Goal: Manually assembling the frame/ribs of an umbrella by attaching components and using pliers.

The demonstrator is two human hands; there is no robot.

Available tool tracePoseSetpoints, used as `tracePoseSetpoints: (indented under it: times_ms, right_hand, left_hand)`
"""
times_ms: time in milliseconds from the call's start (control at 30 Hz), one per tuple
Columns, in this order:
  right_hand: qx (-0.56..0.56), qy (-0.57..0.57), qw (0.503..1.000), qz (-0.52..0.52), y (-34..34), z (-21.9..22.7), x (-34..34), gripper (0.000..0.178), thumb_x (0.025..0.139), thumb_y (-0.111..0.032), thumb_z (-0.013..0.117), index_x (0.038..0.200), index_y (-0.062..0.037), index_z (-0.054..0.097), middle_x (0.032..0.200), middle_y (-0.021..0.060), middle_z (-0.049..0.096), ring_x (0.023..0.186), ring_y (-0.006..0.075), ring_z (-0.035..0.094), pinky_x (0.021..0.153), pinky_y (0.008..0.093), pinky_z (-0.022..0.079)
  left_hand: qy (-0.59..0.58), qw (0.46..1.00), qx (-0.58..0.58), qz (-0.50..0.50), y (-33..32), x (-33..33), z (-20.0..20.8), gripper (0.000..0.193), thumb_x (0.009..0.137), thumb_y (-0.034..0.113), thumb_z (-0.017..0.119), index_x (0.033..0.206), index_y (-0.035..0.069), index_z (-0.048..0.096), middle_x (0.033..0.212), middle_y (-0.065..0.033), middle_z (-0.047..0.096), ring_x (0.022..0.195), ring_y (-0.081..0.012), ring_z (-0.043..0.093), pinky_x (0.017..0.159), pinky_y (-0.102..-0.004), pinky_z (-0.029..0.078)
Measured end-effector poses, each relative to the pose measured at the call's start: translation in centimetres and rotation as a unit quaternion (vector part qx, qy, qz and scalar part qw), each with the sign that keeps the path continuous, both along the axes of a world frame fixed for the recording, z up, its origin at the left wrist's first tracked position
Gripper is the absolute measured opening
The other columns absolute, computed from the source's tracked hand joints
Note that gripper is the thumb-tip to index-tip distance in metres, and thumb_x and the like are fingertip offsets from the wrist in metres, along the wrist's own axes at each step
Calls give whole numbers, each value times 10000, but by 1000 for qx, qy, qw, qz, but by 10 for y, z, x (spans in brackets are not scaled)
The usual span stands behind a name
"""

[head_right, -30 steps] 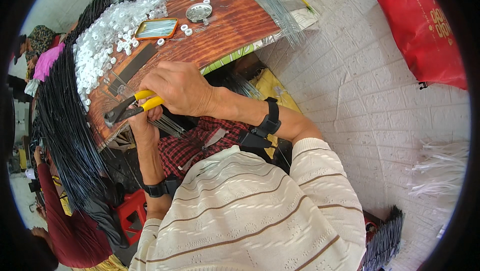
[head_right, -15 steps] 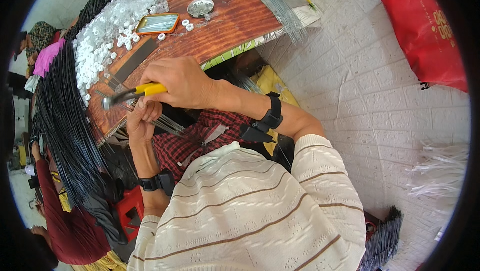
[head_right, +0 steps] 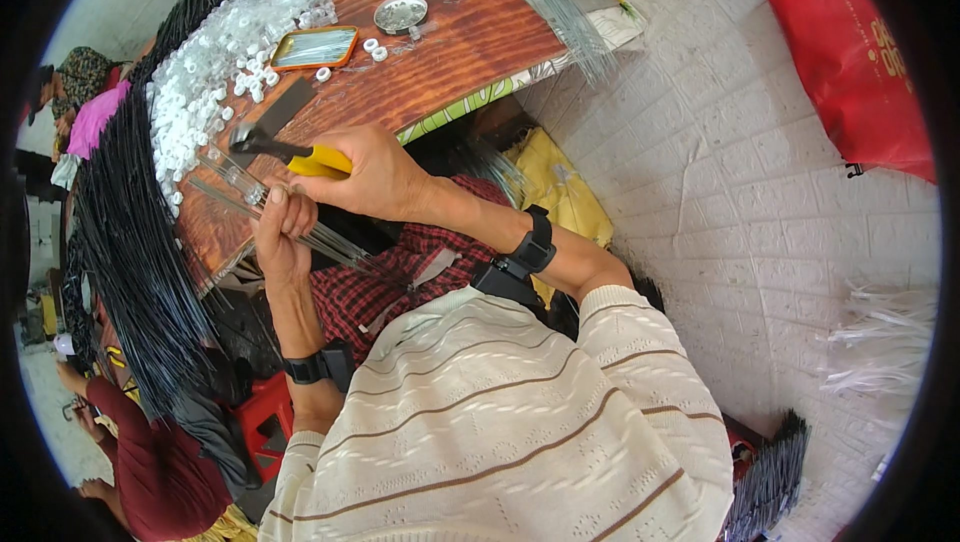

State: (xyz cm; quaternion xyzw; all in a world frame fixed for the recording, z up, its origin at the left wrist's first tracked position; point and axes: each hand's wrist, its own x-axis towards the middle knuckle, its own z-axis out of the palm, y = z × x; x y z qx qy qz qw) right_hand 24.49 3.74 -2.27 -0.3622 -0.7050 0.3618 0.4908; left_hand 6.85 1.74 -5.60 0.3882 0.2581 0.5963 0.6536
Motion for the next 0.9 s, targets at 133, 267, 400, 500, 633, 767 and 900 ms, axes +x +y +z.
tracePoseSetpoints:
  times_ms: [133,267,400,500,633,767,900]
  right_hand:
    - [171,-37,984,-42,0,-2,-6,227,705,-108,794,883,-30,676,771,100,638,661,244,620,564,322,478]
    - [215,-90,971,-51,0,1,-4,266,651,-90,792,885,-46,672,788,79,646,694,265,638,577,338,498]
    - [264,-107,957,-62,4,1,-4,300,623,-97,794,895,-53,672,784,79,646,696,259,640,586,337,506]
    - [218,-78,971,-57,6,-1,-7,270,678,-103,775,921,-41,676,768,74,652,668,237,642,590,330,507]
    - [-73,75,994,9,1,-2,-13,152,823,-119,650,926,-13,682,699,63,661,635,152,667,572,316,533]
    - [-216,248,936,127,-5,3,-22,185,876,-106,598,965,47,653,689,63,646,616,111,649,536,276,546]
    - [-235,275,924,124,-6,5,-24,206,889,-78,575,1007,82,629,691,80,643,583,130,643,514,251,549]
  left_hand:
    - [-5,999,-32,31,-2,1,0,149,924,162,618,926,24,562,579,31,390,474,-62,338,452,-224,289]
    - [-6,997,-36,70,-5,8,0,133,914,127,624,928,11,559,599,15,408,493,-70,358,463,-220,288]
    - [-11,997,-24,68,-6,4,-6,160,913,131,633,967,8,546,606,14,416,503,-75,373,473,-224,300]
    - [23,997,-16,69,-7,8,3,198,928,176,627,1010,23,531,613,40,390,509,-57,351,476,-213,289]
    - [52,996,28,61,-11,17,11,327,950,242,594,1163,6,517,671,37,409,575,-52,380,523,-204,313]
    - [1,998,39,52,-11,15,1,531,932,281,625,1312,-57,472,707,1,475,608,-72,439,534,-219,328]
    - [1,998,41,47,-10,14,-3,534,952,289,596,1337,-54,458,720,-4,479,629,-76,440,554,-222,332]
